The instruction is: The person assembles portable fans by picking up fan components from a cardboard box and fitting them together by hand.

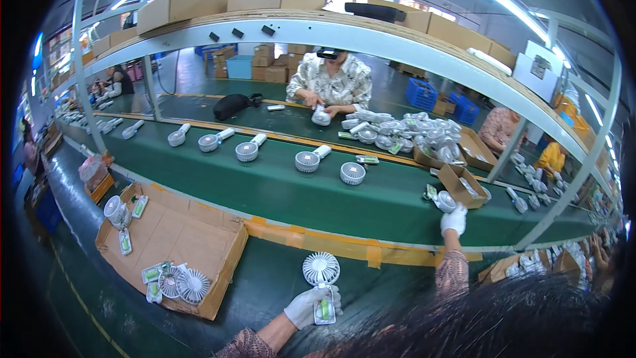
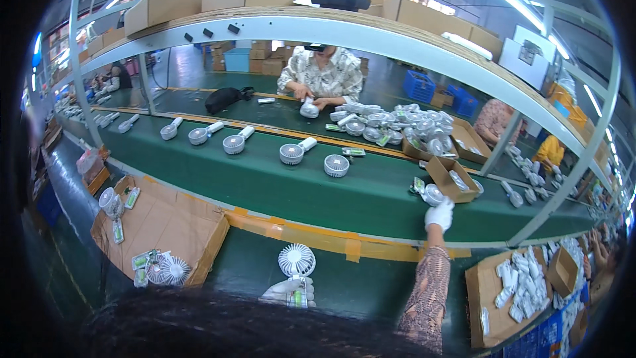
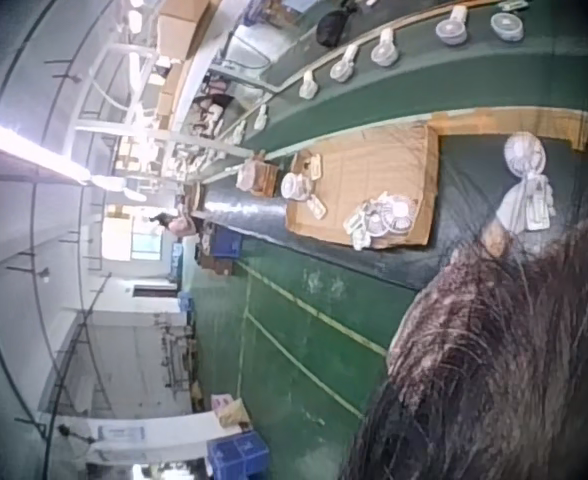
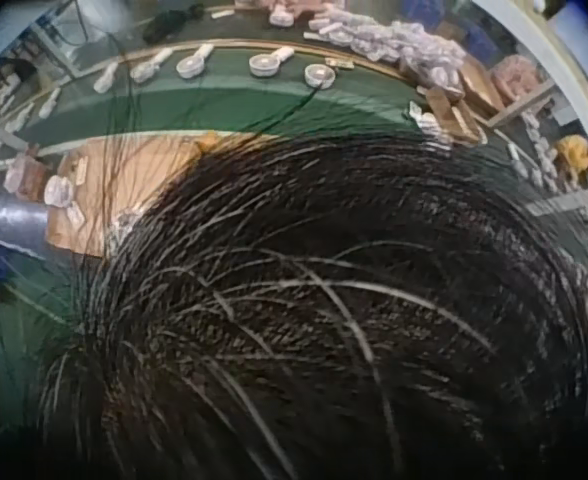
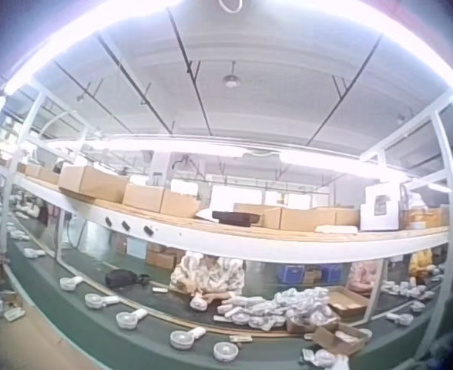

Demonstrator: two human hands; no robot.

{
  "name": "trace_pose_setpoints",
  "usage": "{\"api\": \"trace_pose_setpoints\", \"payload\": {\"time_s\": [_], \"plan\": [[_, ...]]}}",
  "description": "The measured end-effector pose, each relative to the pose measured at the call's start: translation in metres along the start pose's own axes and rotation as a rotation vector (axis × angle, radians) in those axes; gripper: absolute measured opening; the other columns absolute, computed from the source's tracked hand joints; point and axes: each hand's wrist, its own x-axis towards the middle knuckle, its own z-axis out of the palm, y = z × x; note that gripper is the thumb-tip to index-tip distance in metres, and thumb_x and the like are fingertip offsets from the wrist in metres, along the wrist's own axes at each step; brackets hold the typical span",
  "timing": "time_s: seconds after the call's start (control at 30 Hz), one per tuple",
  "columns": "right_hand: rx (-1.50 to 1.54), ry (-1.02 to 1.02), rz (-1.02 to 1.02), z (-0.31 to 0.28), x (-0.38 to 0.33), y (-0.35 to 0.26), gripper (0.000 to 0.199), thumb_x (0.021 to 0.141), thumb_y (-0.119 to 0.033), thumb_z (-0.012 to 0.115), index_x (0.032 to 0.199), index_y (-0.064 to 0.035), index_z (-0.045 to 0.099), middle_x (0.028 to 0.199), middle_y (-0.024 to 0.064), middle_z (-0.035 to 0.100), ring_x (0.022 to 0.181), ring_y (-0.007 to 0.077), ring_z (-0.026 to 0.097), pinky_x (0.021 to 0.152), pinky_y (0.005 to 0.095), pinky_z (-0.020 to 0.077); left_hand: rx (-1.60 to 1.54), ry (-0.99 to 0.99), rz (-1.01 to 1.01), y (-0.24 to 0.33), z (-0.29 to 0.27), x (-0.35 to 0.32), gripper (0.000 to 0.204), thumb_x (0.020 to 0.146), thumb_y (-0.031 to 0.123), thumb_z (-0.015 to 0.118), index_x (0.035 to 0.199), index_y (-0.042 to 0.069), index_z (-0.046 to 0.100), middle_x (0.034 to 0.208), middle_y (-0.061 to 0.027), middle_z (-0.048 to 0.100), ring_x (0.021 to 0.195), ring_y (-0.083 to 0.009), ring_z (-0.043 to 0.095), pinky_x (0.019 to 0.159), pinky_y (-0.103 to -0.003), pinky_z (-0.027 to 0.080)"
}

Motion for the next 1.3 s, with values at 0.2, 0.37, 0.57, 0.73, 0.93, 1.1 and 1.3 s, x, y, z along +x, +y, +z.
{"api": "trace_pose_setpoints", "payload": {"time_s": [0.2,0.37,0.57,0.73,0.93,1.1,1.3], "plan": [[0.027,0.014,-0.1,-0.006,0.052,0.007,0.078,0.077,-0.026,0.067,0.139,-0.0135,0.022,0.141,0.0124,0.032,0.106,0.0375,0.054,0.086,0.0445,0.047,0.02,0.078,-0.011,0.0,0.003,-0.002,0.03,0.09,0.019,0.053,0.113,0.001,0.048,0.097,-0.0089,0.057,0.089,-0.0215,0.06,0.085,-0.043,0.05],[-0.062,-0.245,0.093,-0.005,0.089,0.031,0.044,0.076,-0.023,0.066,0.116,-0.0088,0.051,0.12,0.0184,0.054,0.102,0.0354,0.058,0.085,0.0436,0.0477,0.274,-0.061,-0.041,-0.004,-0.05,0.018,0.034,0.091,0.021,0.051,0.117,0.0,0.045,0.096,-0.0085,0.057,0.088,-0.0211,0.06,0.083,-0.04,0.051],[-0.142,-0.143,-0.099,-0.028,0.033,0.052,0.026,0.074,-0.019,0.062,0.097,-0.0059,0.064,0.1,0.0188,0.062,0.092,0.0346,0.061,0.08,0.0423,0.0493,0.108,0.17,0.018,-0.004,0.023,-0.003,0.032,0.091,0.022,0.052,0.114,0.0,0.048,0.095,-0.0081,0.056,0.085,-0.0195,0.061,0.079,-0.037,0.053],[-0.256,-0.134,-0.338,-0.1,-0.032,0.046,0.025,0.072,-0.019,0.064,0.095,-0.0085,0.065,0.099,0.0166,0.058,0.085,0.0346,0.061,0.075,0.0433,0.05,-0.026,-0.08,-0.039,-0.002,0.008,-0.002,0.028,0.089,0.018,0.056,0.111,0.003,0.05,0.095,-0.0071,0.056,0.089,-0.0224,0.058,0.09,-0.045,0.046],[-0.175,-0.162,-0.526,-0.182,-0.139,0.065,0.024,0.068,-0.02,0.07,0.091,-0.016,0.067,0.086,0.0129,0.057,0.078,0.0315,0.059,0.068,0.0424,0.0491,-0.006,0.033,0.009,0.0,0.005,0.001,0.022,0.087,0.017,0.057,0.103,0.003,0.053,0.091,-0.01,0.06,0.083,-0.0254,0.062,0.078,-0.047,0.052],[-0.267,-0.332,-0.524,-0.228,-0.194,0.111,0.018,0.066,-0.022,0.07,0.083,-0.016,0.067,0.084,0.0089,0.058,0.083,0.0287,0.058,0.069,0.0416,0.0477,0.045,0.067,0.035,0.002,0.02,0.003,0.026,0.087,0.021,0.058,0.105,0.004,0.054,0.09,-0.0106,0.06,0.082,-0.0262,0.062,0.077,-0.048,0.052],[-0.206,-0.312,-0.513,-0.267,-0.198,0.108,0.021,0.069,-0.03,0.067,0.081,-0.0132,0.068,0.085,0.0091,0.063,0.091,0.0301,0.055,0.08,0.0398,0.045,0.051,0.061,0.061,0.001,0.025,0.004,0.024,0.089,0.021,0.055,0.104,0.004,0.054,0.09,-0.0108,0.061,0.082,-0.0259,0.062,0.075,-0.047,0.052]]}}
